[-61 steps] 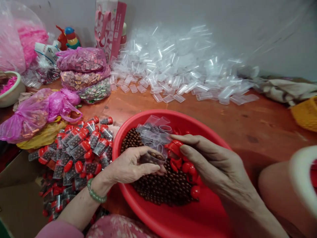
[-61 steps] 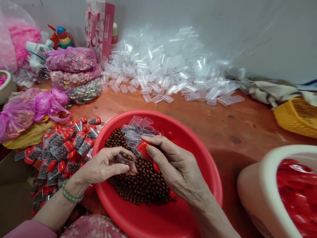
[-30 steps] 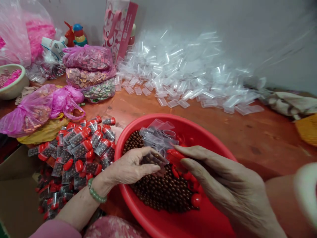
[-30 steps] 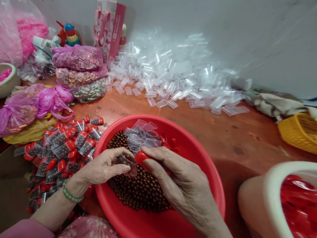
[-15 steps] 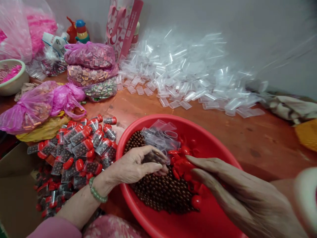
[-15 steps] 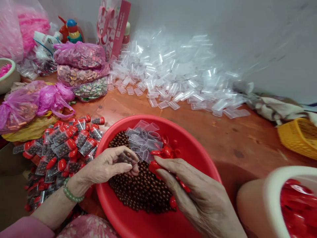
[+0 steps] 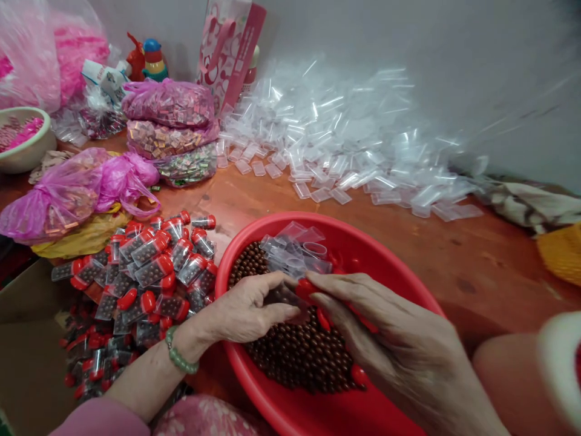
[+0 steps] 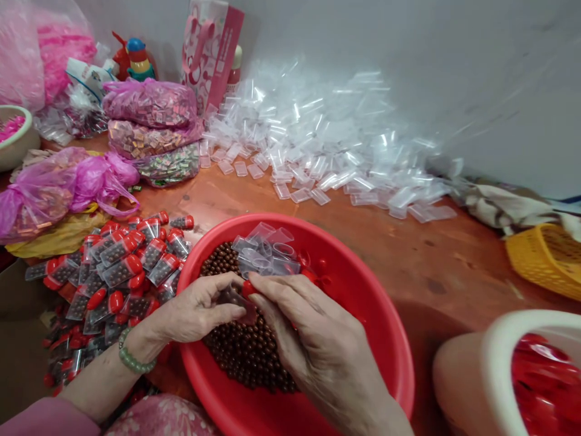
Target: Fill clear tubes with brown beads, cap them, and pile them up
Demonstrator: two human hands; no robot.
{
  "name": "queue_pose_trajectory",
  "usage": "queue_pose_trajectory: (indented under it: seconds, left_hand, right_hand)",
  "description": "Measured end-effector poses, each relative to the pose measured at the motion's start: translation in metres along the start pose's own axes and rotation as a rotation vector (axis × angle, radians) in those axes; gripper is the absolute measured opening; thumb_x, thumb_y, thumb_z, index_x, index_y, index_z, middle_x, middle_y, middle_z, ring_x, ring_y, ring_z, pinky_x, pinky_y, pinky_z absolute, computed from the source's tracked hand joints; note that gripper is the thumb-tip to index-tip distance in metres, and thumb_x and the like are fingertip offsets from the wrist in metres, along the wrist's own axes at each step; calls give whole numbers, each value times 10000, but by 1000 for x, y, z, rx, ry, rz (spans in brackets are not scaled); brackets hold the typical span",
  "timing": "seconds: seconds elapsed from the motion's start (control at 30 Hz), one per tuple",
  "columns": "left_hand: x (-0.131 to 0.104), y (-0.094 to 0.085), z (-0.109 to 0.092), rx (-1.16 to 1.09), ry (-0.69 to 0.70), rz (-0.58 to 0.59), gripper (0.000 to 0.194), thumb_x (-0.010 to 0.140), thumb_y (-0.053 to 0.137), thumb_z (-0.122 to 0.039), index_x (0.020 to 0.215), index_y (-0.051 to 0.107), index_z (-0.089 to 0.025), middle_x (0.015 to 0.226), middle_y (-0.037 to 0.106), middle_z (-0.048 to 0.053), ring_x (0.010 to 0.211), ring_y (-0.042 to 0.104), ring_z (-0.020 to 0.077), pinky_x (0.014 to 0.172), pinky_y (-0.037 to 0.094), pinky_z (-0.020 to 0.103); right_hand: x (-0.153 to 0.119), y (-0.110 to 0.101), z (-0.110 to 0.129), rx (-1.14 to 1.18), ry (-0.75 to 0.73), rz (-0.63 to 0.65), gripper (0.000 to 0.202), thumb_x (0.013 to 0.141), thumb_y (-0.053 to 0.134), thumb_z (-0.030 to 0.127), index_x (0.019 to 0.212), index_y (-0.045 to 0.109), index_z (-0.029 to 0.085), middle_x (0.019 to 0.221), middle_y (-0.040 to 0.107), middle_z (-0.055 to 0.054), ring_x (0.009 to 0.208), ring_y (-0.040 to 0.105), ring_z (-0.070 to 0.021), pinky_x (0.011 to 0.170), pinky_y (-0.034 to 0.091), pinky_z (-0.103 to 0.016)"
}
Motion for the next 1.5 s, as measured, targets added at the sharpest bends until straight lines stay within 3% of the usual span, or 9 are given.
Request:
queue_pose_trajectory:
  seconds: [0.23, 0.47, 0.73, 0.93, 1.13, 1.27, 1.33, 1.43, 1.5]
  left_hand:
    - [-1, 0, -1, -40, -47, -17, 84, 848, 550, -125, 925, 581, -137, 828, 614, 28, 775, 595, 108, 796, 466, 278]
    - [0, 0, -1, -40, -16, -19, 100, 811, 611, -158, 911, 604, -151, 827, 605, 6, 784, 560, 108, 819, 438, 274]
    - [0, 2, 2, -75, 7, 47, 319, 796, 646, -277, 1086, 615, -150, 949, 619, 43, 855, 559, 148, 868, 442, 318]
    - [1, 2, 4, -56, -7, 26, 302, 795, 581, -171, 1093, 618, -133, 898, 621, 39, 835, 544, 142, 834, 454, 294]
    - [2, 2, 5, 155, -30, 6, 316, 818, 541, -118, 1127, 603, -139, 921, 608, 36, 855, 539, 149, 869, 445, 324]
    - [3, 3, 8, -13, -72, 15, 220, 810, 586, -144, 1027, 625, -135, 797, 567, 3, 729, 510, 116, 772, 455, 287]
    - [4, 3, 9, -80, -65, -4, 159, 801, 616, -160, 958, 628, -135, 762, 556, -10, 707, 505, 104, 772, 444, 275]
    - [5, 1, 13, -168, -120, -27, 117, 790, 624, -162, 902, 604, -135, 736, 569, -13, 681, 526, 96, 717, 432, 254]
    - [5, 1, 16, -236, -181, -21, 151, 772, 655, -195, 890, 589, -130, 711, 577, -12, 648, 540, 95, 665, 428, 245]
  right_hand:
    - [-16, -15, -11, -139, 14, 74, 176, 912, 543, 292, 1012, 671, 224, 924, 727, -21, 782, 705, -143, 720, 575, -218]
    - [-10, 4, -2, 84, 274, -143, 179, 871, 612, 244, 1033, 687, 257, 932, 743, -15, 788, 704, -175, 775, 583, -329]
    - [-6, 27, 3, 81, 202, -212, 161, 877, 593, 186, 1014, 656, 241, 870, 719, -12, 755, 676, -146, 690, 572, -279]
    - [-5, 26, 2, -50, 117, -153, 132, 890, 568, 177, 993, 636, 225, 842, 701, -15, 733, 660, -141, 681, 553, -261]
    - [-10, 24, -9, 79, 143, -50, 132, 886, 580, 186, 993, 637, 238, 848, 696, -3, 725, 659, -132, 678, 549, -246]
    - [-12, 24, -8, -10, 85, -72, 143, 901, 558, 183, 1024, 611, 232, 853, 693, -21, 743, 656, -142, 693, 541, -261]
    - [-11, 26, -5, -91, 6, -15, 204, 917, 548, 288, 1099, 580, 203, 900, 691, -65, 792, 659, -172, 696, 540, -286]
    - [-12, 32, -3, -235, -75, 75, 552, 875, 524, 544, 1227, 499, 119, 985, 671, -157, 865, 651, -250, 705, 538, -360]
    - [-13, 37, -3, -338, -103, 72, 659, 862, 500, 590, 1283, 442, 87, 1020, 655, -193, 894, 637, -290, 720, 525, -410]
Point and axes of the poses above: each hand's wrist, its own x-axis towards the middle knuckle, its own y-axis out of the palm, z = x × y, the point moved 3 cm from there along x, towards the middle knuckle
